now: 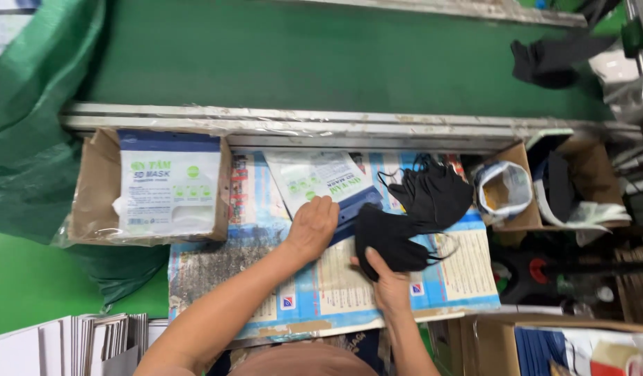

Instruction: Packaging black face masks into plastic bags at a workstation.

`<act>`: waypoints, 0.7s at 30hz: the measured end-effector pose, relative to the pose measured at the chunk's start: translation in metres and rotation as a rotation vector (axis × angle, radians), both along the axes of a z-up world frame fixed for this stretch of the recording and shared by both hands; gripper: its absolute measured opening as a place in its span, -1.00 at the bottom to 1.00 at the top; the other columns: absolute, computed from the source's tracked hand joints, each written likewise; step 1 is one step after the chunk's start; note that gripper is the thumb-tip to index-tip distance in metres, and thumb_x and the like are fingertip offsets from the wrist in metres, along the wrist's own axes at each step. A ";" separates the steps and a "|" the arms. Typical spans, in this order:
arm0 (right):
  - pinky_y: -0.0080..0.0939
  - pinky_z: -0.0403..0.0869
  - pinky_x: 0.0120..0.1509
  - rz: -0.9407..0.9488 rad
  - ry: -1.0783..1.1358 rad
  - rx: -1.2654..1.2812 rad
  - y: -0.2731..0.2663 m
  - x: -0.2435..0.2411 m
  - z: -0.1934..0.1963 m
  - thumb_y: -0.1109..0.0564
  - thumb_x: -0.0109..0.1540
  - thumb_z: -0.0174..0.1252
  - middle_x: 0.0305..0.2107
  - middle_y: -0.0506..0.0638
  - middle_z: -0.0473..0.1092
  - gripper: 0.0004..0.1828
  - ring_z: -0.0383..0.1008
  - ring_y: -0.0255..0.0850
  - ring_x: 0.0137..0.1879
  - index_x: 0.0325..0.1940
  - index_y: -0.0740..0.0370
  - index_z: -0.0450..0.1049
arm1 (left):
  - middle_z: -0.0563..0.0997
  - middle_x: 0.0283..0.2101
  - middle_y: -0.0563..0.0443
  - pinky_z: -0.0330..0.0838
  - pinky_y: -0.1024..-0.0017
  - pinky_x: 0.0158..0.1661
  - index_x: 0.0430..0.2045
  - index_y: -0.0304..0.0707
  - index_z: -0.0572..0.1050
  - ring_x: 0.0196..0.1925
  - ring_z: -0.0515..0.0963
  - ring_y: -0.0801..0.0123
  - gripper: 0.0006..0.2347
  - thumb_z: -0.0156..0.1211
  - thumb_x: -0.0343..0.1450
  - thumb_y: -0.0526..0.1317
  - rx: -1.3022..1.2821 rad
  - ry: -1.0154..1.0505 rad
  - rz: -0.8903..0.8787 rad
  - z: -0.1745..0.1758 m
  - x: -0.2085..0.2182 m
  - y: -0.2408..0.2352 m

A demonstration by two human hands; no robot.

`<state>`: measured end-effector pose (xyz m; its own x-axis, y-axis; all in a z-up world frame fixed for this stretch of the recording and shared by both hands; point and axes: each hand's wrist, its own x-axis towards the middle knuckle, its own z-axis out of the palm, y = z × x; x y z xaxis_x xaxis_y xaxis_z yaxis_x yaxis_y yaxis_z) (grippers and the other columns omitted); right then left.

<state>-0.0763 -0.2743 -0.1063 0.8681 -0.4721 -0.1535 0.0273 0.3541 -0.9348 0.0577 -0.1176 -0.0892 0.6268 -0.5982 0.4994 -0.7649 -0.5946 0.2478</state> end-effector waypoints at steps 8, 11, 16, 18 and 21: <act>-0.10 0.61 -0.16 0.094 -0.128 0.294 0.017 0.028 0.027 0.40 0.26 0.17 -0.11 0.10 0.51 -0.66 0.57 -0.10 -0.15 0.14 0.38 0.48 | 0.38 -0.43 -0.17 0.38 0.20 -0.31 -0.50 -0.36 0.37 -0.34 0.45 0.03 -0.82 0.23 0.23 -0.24 -0.358 -0.004 -0.127 0.076 -0.036 0.019; -0.11 0.59 -0.19 0.110 -0.153 0.153 0.011 0.003 -0.001 0.40 0.26 0.20 -0.16 0.12 0.53 -0.69 0.56 -0.08 -0.22 0.09 0.41 0.49 | 0.50 -0.40 -0.13 0.42 0.22 -0.32 -0.45 -0.38 0.44 -0.33 0.54 0.05 -0.94 0.17 0.37 -0.36 -0.601 0.308 -0.018 0.084 -0.041 0.026; -0.16 0.56 -0.01 0.061 -0.092 -0.039 0.008 -0.028 -0.024 0.42 0.19 0.30 -0.19 0.06 0.51 -0.73 0.56 -0.20 -0.12 -0.03 0.43 0.50 | 0.49 -0.37 -0.16 0.40 0.26 -0.36 -0.34 -0.48 0.48 -0.35 0.52 0.09 -0.91 0.21 0.37 -0.40 -0.503 -0.185 -0.105 0.088 -0.060 0.031; -0.22 0.54 0.01 -0.003 -0.021 0.124 0.019 -0.023 0.005 0.38 0.19 0.26 -0.18 0.01 0.52 -0.73 0.56 -0.25 -0.11 -0.01 0.36 0.52 | 0.48 -0.36 -0.15 0.42 0.27 -0.34 -0.30 -0.53 0.49 -0.35 0.52 0.11 -0.86 0.21 0.34 -0.40 -0.495 -0.165 -0.191 0.085 -0.066 0.031; -0.29 0.52 0.02 -0.065 0.073 0.369 0.014 -0.029 0.003 0.29 0.23 0.21 -0.18 0.00 0.54 -0.76 0.56 -0.27 -0.08 -0.02 0.37 0.54 | 0.47 -0.36 -0.14 0.44 0.26 -0.32 -0.26 -0.52 0.49 -0.35 0.53 0.10 -0.84 0.23 0.34 -0.41 -0.494 -0.043 -0.287 0.090 -0.077 0.032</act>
<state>-0.1054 -0.2608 -0.1029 0.8185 -0.4275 -0.3838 -0.0009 0.6671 -0.7450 -0.0197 -0.0855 0.0003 0.4464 -0.4305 0.7845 -0.8943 -0.1828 0.4085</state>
